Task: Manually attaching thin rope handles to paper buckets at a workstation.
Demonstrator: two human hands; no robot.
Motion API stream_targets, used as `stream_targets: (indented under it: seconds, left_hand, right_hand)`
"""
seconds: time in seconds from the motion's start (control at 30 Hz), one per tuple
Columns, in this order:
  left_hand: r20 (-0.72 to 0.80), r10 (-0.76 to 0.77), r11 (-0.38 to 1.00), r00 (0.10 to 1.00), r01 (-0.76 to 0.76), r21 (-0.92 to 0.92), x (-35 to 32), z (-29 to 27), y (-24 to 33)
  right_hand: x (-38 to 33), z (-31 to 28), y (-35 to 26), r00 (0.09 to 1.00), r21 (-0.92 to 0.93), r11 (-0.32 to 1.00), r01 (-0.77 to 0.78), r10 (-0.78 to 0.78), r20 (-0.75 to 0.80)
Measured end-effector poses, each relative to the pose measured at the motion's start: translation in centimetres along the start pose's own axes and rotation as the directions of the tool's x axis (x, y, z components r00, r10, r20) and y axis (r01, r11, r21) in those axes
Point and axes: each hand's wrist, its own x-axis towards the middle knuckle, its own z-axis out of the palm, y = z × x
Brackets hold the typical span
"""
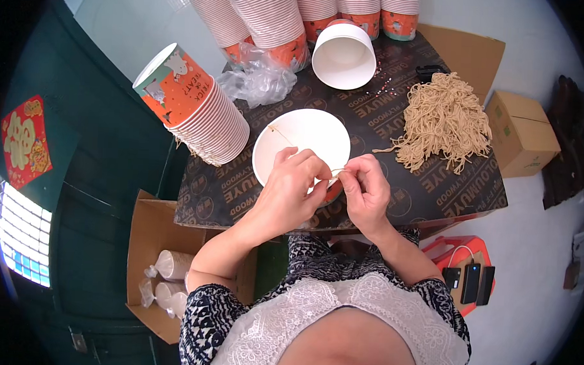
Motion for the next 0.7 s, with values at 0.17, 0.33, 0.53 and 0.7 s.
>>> stream_targets:
  seconds: [0.17,0.33,0.53,0.7]
  left_hand:
    - [0.015,0.004,1.0,1.0,-0.004,-0.021,-0.1,0.1,-0.2]
    - [0.011,0.007,0.999,1.0,-0.006,-0.052,-0.2,0.2,-0.2]
    - [0.006,-0.002,0.995,1.0,0.003,-0.098,0.1,0.2,-0.7]
    - [-0.032,-0.01,0.994,0.999,0.006,-0.113,0.6,0.3,-1.0]
  right_hand:
    - [-0.3,0.7,0.1,0.986,0.244,0.963,-0.116,0.14,-0.085]
    - [0.7,-0.2,-0.8,0.999,-0.164,0.986,0.044,-0.04,0.026]
    - [1.4,-0.9,-1.4,0.988,-0.232,0.966,0.117,-0.089,0.128]
    - [1.5,-0.8,-2.8,0.987,-0.144,0.989,-0.044,0.066,0.148]
